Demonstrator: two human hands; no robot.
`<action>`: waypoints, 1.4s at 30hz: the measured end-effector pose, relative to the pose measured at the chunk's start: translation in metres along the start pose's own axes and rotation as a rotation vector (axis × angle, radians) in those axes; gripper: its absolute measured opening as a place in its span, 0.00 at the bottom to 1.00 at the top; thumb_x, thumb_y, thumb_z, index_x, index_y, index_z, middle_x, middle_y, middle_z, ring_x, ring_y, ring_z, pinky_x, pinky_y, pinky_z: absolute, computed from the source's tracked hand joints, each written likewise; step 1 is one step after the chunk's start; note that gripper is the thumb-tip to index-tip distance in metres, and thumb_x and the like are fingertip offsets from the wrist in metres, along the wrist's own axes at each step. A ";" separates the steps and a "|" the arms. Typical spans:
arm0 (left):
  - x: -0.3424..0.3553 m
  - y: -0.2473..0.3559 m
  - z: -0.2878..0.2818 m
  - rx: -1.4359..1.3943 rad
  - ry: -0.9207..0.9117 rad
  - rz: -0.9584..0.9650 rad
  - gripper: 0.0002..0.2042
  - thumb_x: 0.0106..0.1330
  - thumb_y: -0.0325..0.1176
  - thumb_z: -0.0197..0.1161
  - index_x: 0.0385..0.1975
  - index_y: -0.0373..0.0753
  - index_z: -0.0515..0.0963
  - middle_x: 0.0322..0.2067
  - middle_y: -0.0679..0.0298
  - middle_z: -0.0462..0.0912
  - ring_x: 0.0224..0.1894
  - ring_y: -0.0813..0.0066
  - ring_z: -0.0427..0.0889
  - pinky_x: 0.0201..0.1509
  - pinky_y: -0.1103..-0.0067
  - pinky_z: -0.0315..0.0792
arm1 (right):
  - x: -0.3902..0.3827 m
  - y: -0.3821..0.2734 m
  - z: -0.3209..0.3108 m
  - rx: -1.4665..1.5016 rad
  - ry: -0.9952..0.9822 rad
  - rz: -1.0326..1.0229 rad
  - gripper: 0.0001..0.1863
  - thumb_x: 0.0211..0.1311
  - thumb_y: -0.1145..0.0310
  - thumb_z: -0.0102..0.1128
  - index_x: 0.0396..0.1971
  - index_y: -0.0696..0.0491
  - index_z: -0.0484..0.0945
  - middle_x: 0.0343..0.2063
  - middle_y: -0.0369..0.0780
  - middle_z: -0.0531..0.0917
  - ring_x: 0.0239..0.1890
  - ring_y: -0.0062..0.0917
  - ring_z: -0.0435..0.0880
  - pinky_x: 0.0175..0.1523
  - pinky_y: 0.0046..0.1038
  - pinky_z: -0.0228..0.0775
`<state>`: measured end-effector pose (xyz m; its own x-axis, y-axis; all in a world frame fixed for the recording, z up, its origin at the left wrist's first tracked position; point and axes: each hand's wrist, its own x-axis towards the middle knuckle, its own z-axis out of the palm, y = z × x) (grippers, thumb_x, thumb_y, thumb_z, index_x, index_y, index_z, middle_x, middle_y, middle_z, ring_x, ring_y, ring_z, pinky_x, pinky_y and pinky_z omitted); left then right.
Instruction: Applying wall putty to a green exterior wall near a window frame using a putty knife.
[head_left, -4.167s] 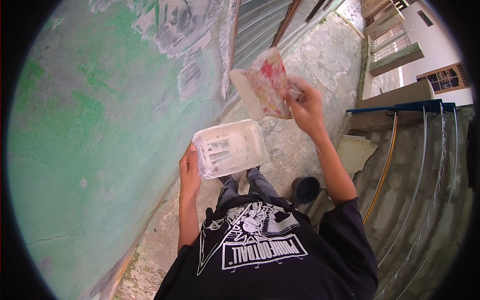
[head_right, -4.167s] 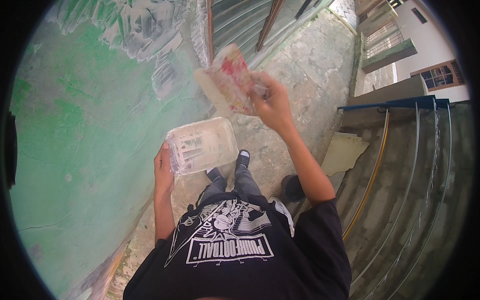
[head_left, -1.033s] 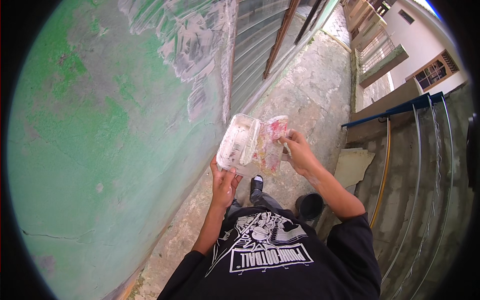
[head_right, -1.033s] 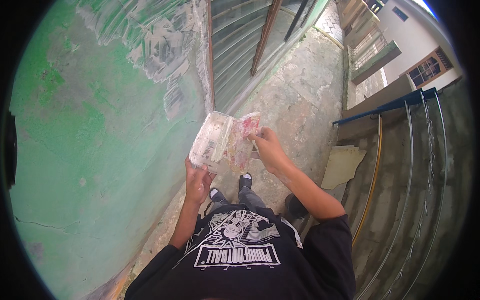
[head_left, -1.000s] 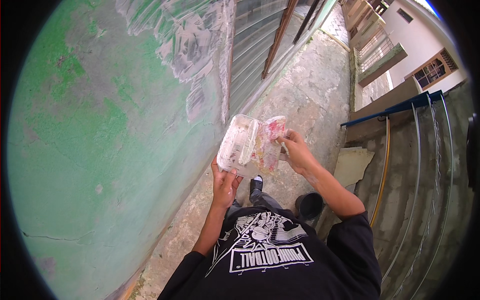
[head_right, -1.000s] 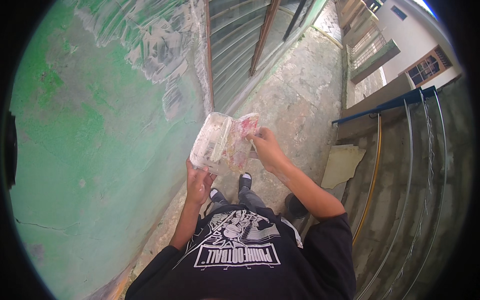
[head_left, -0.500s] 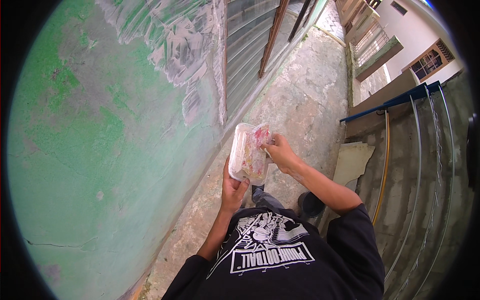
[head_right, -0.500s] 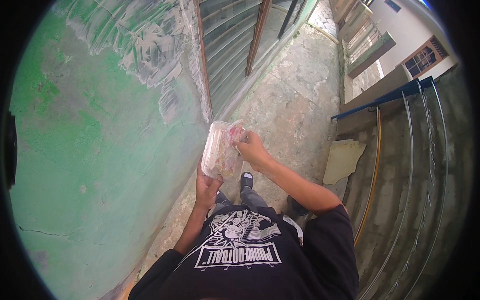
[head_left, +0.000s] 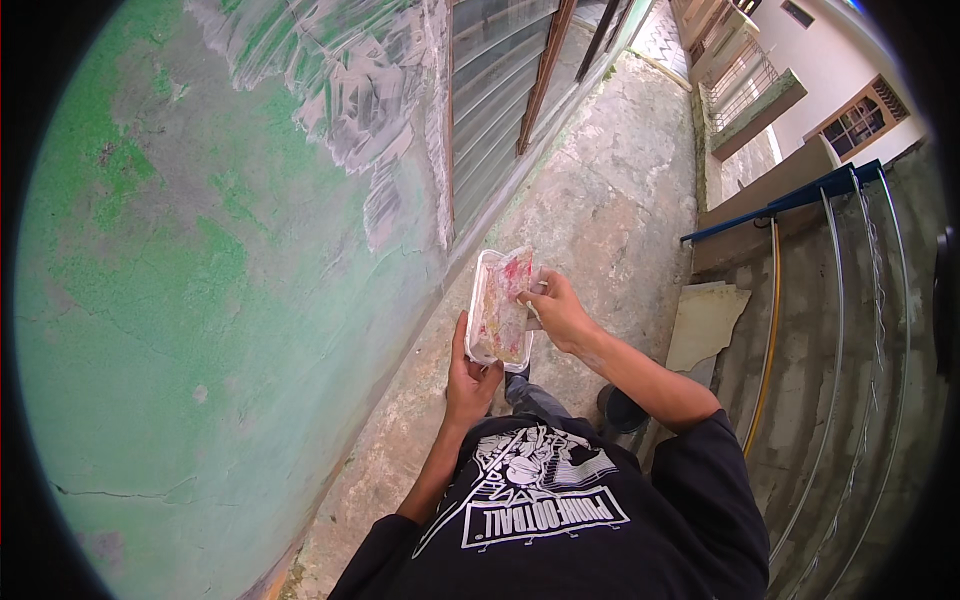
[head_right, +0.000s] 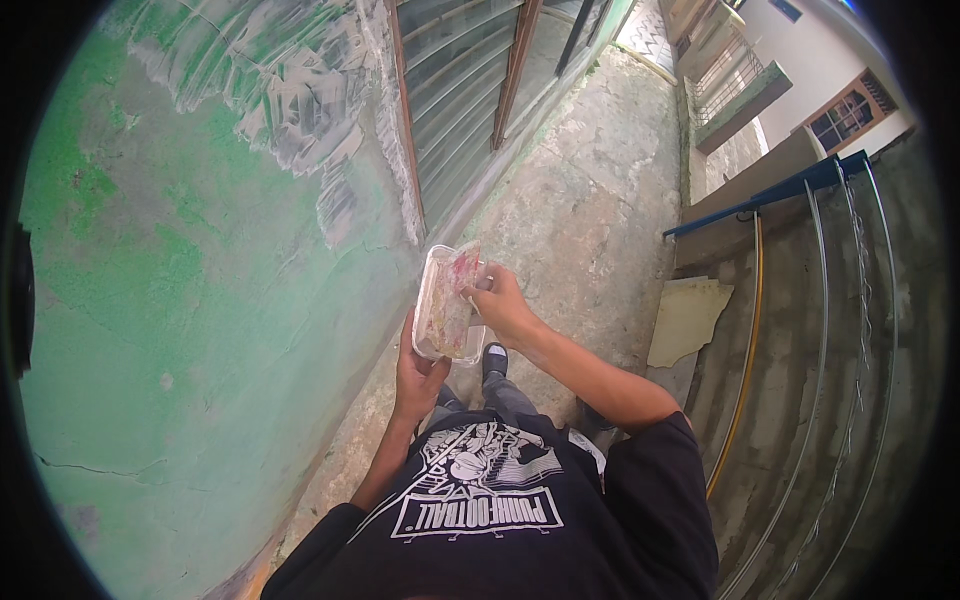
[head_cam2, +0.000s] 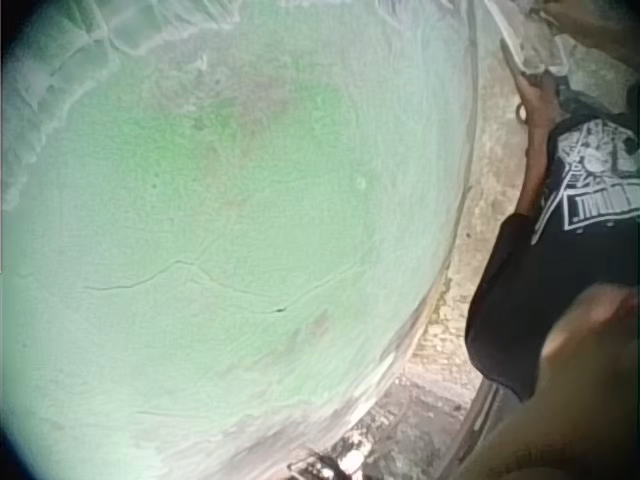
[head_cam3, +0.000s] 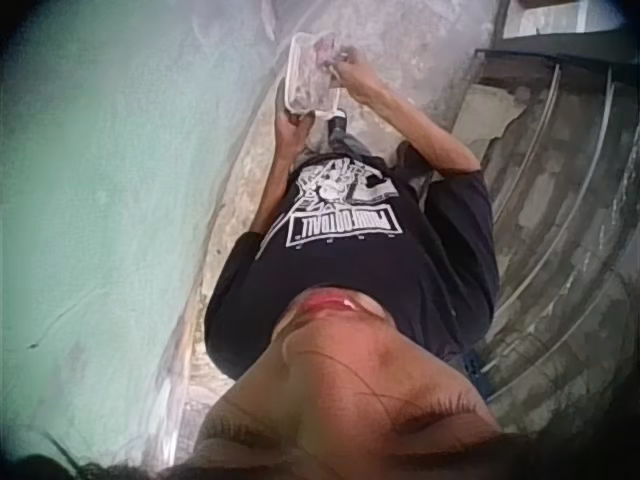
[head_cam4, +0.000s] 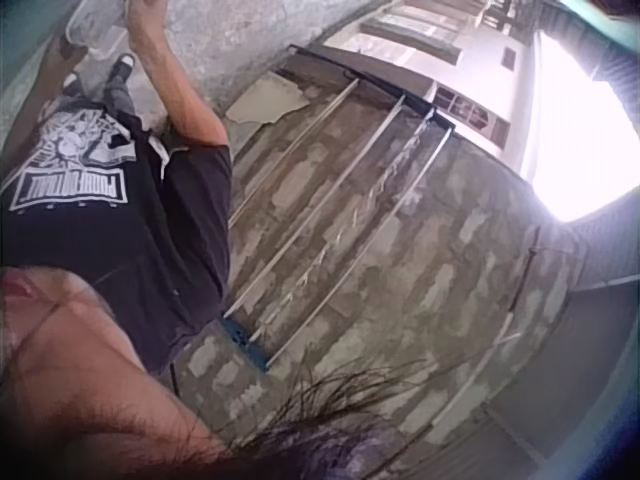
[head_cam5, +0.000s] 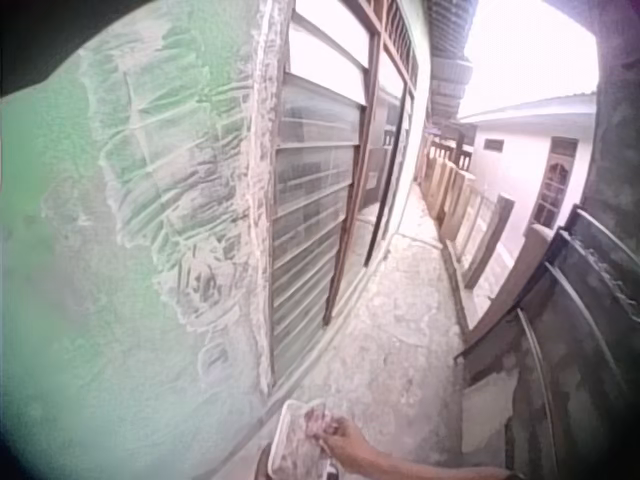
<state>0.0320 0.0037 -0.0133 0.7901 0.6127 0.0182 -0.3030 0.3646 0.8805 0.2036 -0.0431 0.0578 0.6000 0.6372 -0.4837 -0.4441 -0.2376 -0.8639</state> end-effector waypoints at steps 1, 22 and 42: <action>0.000 0.001 0.001 0.018 -0.002 -0.002 0.43 0.62 0.11 0.52 0.74 0.39 0.37 0.65 0.51 0.63 0.64 0.65 0.69 0.65 0.74 0.65 | 0.000 0.000 -0.001 0.000 0.001 0.000 0.14 0.61 0.80 0.58 0.46 0.64 0.69 0.40 0.49 0.81 0.42 0.35 0.85 0.41 0.39 0.84; -0.001 0.004 -0.002 0.074 0.039 -0.065 0.41 0.61 0.12 0.51 0.73 0.37 0.40 0.65 0.51 0.63 0.64 0.65 0.68 0.66 0.73 0.64 | -0.004 0.002 -0.025 0.032 -0.037 0.082 0.12 0.67 0.76 0.53 0.48 0.51 0.72 0.41 0.37 0.81 0.38 0.21 0.79 0.33 0.26 0.70; -0.019 0.004 -0.070 -0.118 0.342 -0.220 0.32 0.60 0.17 0.52 0.68 0.37 0.56 0.59 0.55 0.72 0.60 0.62 0.74 0.59 0.64 0.76 | -0.004 0.035 -0.072 0.601 -0.180 -0.271 0.22 0.65 0.75 0.53 0.59 0.56 0.67 0.49 0.39 0.81 0.53 0.24 0.80 0.60 0.29 0.71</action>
<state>-0.0211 0.0428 -0.0428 0.6262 0.7017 -0.3398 -0.2217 0.5781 0.7853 0.2339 -0.1067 0.0190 0.6454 0.7410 -0.1856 -0.6173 0.3628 -0.6981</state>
